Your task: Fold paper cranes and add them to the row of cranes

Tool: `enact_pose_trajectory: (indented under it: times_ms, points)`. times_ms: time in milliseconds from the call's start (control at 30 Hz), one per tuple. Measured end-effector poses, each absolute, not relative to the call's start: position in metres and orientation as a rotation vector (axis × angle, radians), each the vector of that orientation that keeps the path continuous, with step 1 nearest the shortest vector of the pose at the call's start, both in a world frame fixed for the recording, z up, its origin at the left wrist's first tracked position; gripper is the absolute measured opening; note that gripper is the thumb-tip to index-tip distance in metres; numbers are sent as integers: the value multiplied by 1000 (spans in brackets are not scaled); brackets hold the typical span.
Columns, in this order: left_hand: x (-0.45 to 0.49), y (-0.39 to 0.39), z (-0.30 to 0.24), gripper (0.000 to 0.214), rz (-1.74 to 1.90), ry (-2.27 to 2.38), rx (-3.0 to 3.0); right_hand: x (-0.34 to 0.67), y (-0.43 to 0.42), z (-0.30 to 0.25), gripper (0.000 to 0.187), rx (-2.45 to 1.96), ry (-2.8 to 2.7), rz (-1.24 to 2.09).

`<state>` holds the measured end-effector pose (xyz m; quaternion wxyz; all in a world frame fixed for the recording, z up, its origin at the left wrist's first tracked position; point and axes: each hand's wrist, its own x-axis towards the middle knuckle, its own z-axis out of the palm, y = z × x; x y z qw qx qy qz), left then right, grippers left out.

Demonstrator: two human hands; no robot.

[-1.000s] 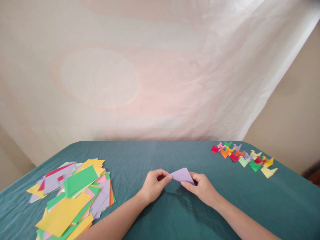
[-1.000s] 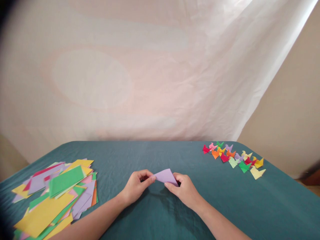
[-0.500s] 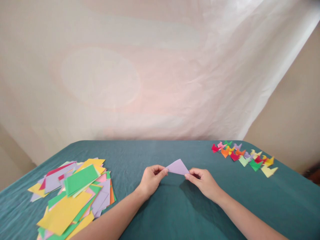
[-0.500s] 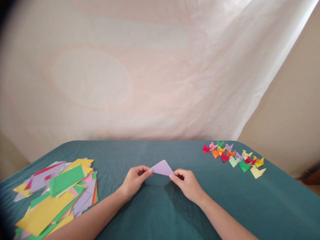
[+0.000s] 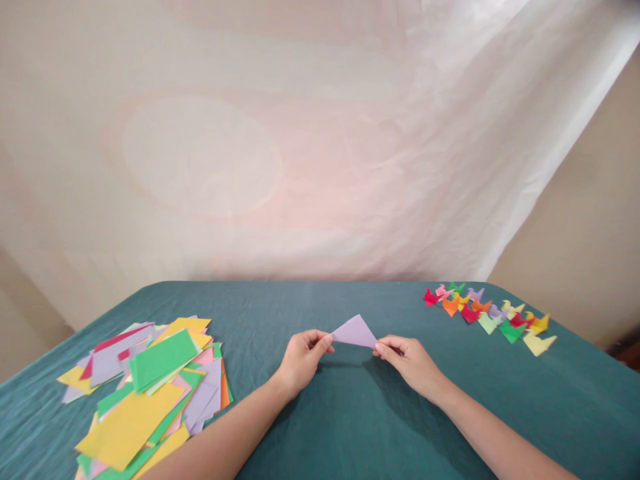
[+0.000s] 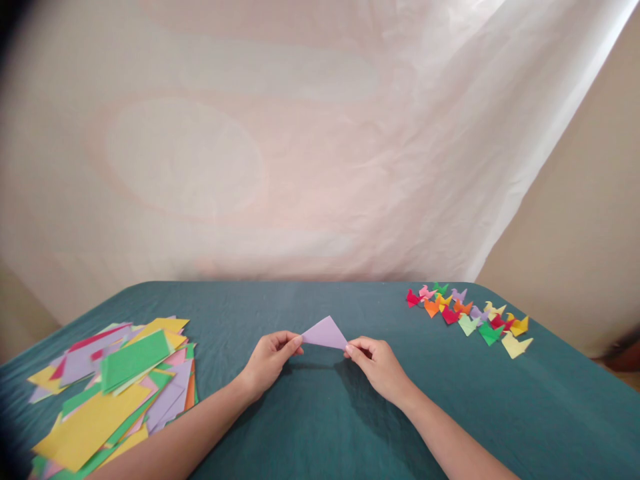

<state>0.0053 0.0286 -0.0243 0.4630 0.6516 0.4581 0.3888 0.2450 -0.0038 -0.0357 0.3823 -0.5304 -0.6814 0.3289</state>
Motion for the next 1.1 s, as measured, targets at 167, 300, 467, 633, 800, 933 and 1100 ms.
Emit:
enact_pose_trajectory:
  times_ms: [167,300,467,633,800,933,1100]
  points:
    - [4,28,-26,34,925,1087,1677,243,-5,-34,26,-1278,-1657,883]
    - [5,26,-24,33,885,1062,1753,236,-9,-30,23,-1204,-1578,866]
    - [6,22,-20,33,885,1027,1792,231,-16,-28,18,-1166,-1623,810]
    - [7,22,-20,34,892,1019,1815,229,-19,-26,17,-1141,-1637,755]
    - [7,22,-19,35,879,1011,1860,227,-23,-17,16,-1146,-1770,722]
    - [5,22,-16,31,934,996,1947,225,-25,-10,24,-1142,-1860,649]
    - [6,13,-12,49,1100,986,2168,221,-28,-7,25,-1117,-1914,627]
